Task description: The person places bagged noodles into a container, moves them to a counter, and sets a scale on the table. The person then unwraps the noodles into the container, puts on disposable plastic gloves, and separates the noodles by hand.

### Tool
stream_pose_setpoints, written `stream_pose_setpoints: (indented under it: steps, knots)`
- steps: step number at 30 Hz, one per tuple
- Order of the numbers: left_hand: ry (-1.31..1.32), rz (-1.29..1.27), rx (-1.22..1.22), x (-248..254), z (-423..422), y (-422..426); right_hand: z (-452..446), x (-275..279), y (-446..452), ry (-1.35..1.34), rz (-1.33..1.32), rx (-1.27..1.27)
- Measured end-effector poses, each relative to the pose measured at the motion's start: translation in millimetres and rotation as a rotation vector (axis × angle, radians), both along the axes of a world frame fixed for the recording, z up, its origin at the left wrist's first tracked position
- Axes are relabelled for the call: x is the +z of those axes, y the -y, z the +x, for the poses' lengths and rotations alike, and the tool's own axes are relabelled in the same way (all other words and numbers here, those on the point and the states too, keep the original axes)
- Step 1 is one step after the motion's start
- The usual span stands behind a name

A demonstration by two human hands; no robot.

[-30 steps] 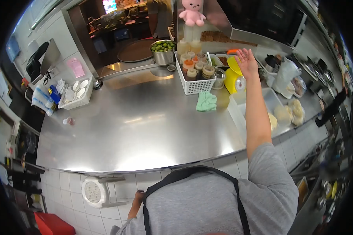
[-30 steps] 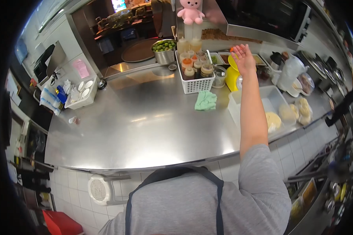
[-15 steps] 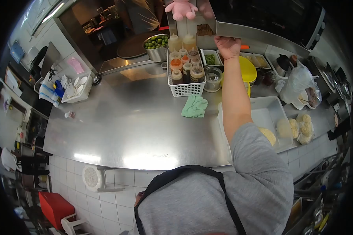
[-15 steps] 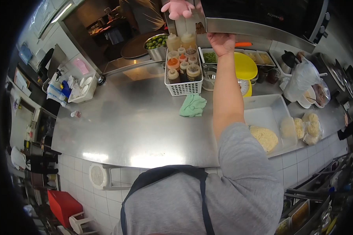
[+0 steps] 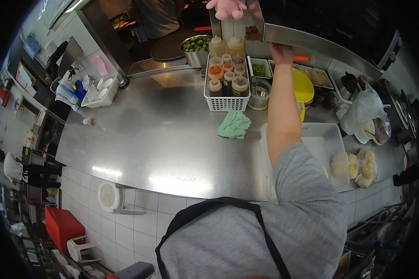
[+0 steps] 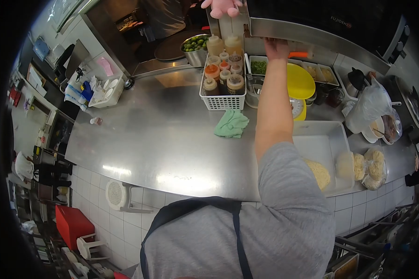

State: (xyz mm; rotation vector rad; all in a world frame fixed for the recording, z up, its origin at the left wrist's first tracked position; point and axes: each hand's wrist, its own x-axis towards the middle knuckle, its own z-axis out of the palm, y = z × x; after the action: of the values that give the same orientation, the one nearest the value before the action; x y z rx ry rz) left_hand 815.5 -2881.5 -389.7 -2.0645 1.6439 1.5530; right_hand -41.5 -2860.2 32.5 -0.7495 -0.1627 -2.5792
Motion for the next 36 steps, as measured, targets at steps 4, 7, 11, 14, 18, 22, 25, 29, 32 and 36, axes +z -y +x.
stream_pose_setpoints:
  steps: [4, 7, 11, 14, 18, 22, 25, 29, 32, 36]
  knots:
    - [-0.017, 0.006, -0.031, 4.2, -5.8, 2.7, 36.4, -8.8, -8.5, 0.231, 0.286, -0.174]
    - [-0.025, 0.015, -0.093, 14.1, -15.2, 15.9, 55.9, -24.3, -13.2, 0.192, 0.327, -0.2]
    - [-0.05, 0.141, -0.301, 63.3, -56.4, 49.6, 85.5, -42.5, -29.6, 0.148, 0.356, -0.202]
    - [-0.2, 0.345, -0.54, 189.0, -145.1, 56.0, 102.7, -56.5, -50.4, 0.079, 0.423, -0.264]
    - [-0.754, 0.298, -0.841, 333.4, -249.9, 41.7, 174.7, -33.2, -92.2, 0.135, 0.639, -0.316]
    - [-1.193, 0.126, -0.936, 360.8, -350.0, 29.7, 239.1, -22.2, -119.5, 0.197, 0.754, -0.514]
    - [-1.322, -0.114, -0.967, 384.0, -417.0, -12.0, 285.5, -34.9, -128.5, 0.164, 0.877, -0.622]
    - [-1.403, -0.415, -1.059, 391.0, -474.7, -55.7, 323.1, -43.2, -148.3, -0.018, 0.972, -0.733]
    - [-1.445, 0.107, -0.992, 376.4, -495.1, -65.6, 326.7, -32.4, -175.0, 0.283, 0.911, -0.671]
    - [-1.341, 0.154, -0.853, 366.4, -506.8, -71.2, 308.4, -44.7, -217.1, 0.469, 0.846, -0.689]
